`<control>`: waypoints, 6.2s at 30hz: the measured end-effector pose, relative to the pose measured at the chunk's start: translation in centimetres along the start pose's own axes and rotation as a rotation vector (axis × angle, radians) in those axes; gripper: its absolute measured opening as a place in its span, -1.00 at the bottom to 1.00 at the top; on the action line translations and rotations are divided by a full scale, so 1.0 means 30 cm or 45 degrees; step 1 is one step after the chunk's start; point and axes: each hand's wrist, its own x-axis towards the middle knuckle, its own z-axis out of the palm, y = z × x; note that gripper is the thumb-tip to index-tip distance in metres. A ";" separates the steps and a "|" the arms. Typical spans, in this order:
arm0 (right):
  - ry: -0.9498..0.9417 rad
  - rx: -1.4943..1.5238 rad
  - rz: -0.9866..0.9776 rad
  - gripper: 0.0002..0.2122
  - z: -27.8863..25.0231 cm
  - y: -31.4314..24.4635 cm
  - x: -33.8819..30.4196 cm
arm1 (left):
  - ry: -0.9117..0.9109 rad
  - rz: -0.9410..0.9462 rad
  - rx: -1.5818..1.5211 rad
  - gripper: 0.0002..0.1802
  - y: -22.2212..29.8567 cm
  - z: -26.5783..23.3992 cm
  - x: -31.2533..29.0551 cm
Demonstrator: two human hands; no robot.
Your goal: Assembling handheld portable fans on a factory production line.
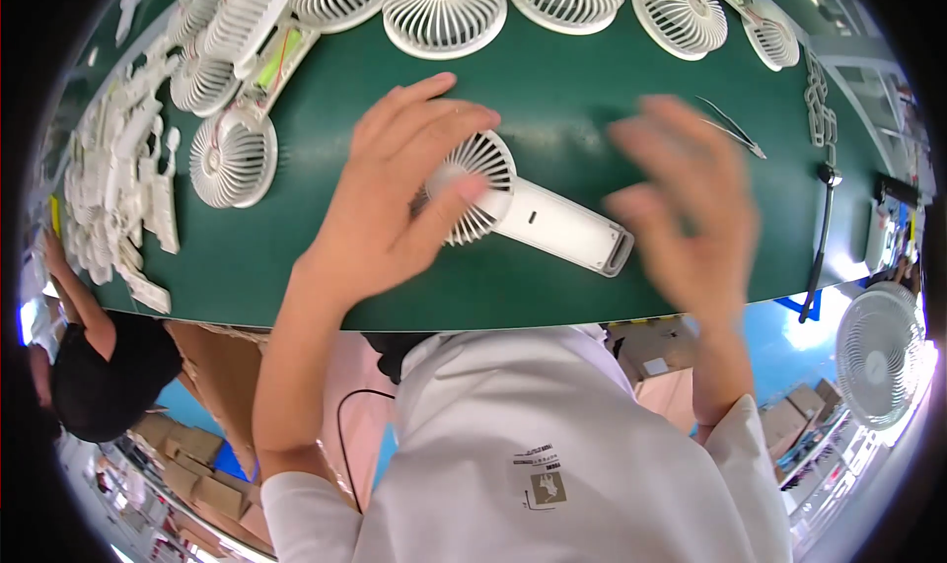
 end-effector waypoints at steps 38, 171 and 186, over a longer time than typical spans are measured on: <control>-0.710 1.098 0.287 -0.67 -0.084 0.012 0.044 | 0.203 0.010 -0.319 -0.73 -0.023 0.055 0.008; 0.416 -0.346 0.570 -0.57 -0.454 1.204 -0.321 | 0.684 -1.218 1.485 -0.29 -0.885 -0.775 0.210; 0.108 0.591 -0.027 -0.58 -0.257 0.242 0.114 | 0.734 -0.522 0.920 -0.65 -0.395 -0.575 -0.060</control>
